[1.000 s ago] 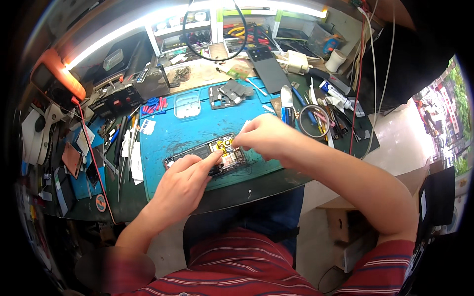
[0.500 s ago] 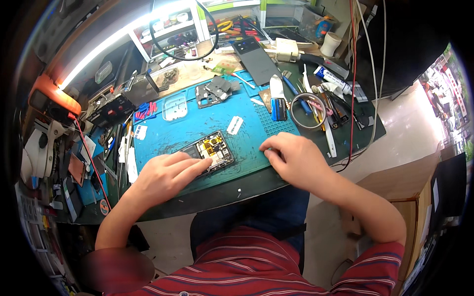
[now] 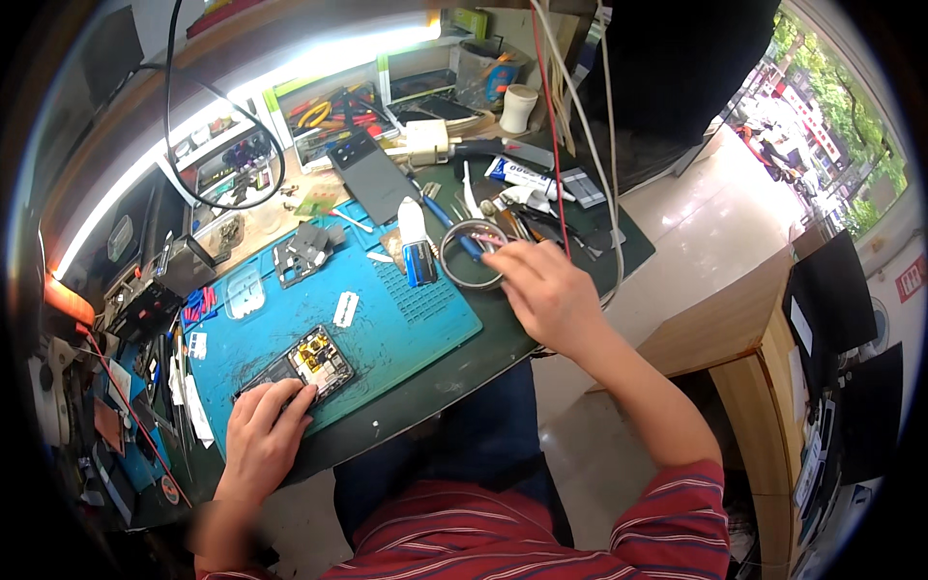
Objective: The person disassembles a smartphone by prying open the back cover and removing internal components. They use a plastic pry tool, tweezers, and a screwdriver to detach the battery, camera module, and other parts, placing them on the workbench. The person then reassembles the phone by reconnecting components and closing the back cover.
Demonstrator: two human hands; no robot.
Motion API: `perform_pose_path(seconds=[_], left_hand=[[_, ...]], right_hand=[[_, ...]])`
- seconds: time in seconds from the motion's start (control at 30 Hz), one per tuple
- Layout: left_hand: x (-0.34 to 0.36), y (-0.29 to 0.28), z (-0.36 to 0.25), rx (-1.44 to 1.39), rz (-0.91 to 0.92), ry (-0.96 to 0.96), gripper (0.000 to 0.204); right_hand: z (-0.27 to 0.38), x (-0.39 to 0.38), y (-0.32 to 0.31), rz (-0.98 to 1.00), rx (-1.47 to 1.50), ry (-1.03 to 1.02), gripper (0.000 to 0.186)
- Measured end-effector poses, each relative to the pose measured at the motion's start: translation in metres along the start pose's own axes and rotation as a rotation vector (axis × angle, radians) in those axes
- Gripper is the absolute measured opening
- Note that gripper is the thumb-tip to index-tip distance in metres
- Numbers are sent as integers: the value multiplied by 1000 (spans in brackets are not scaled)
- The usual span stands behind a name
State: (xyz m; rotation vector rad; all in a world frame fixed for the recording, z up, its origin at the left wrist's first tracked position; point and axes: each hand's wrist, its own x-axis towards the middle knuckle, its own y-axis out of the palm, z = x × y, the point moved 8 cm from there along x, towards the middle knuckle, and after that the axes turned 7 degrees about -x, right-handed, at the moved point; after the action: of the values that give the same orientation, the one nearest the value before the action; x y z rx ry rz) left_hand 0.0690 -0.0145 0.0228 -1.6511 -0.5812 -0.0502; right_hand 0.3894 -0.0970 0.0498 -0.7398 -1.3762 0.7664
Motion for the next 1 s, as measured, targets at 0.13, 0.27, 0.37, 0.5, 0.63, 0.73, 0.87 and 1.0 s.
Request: perform_pose_path(seconds=[0.13, 0.27, 0.37, 0.5, 0.63, 0.73, 0.87, 1.0], left_hand=[[1, -2, 1, -10, -6, 8, 49], [2, -1, -1, 39, 23, 12, 47], [5, 0, -1, 4, 14, 32, 47], [4, -6, 0, -40, -21, 13, 44], [18, -12, 5, -177, -13, 9, 34], [23, -14, 9, -199, 14, 44, 30], [32, -9, 17, -230, 39, 60, 19], [30, -8, 27, -309, 49, 14, 17]], right_hand=[[-9, 4, 18, 65, 8, -152, 22], [-24, 41, 16, -8, 92, -35, 20], [-46, 62, 22, -117, 98, -77, 16], [-49, 51, 23, 81, 45, 198, 15], [-33, 11, 40, 291, -119, 274, 23], [-29, 8, 41, 241, -247, 287, 19], [-21, 4, -5, -17, -191, 311, 10], [-2, 5, -54, -253, 99, 357, 9]])
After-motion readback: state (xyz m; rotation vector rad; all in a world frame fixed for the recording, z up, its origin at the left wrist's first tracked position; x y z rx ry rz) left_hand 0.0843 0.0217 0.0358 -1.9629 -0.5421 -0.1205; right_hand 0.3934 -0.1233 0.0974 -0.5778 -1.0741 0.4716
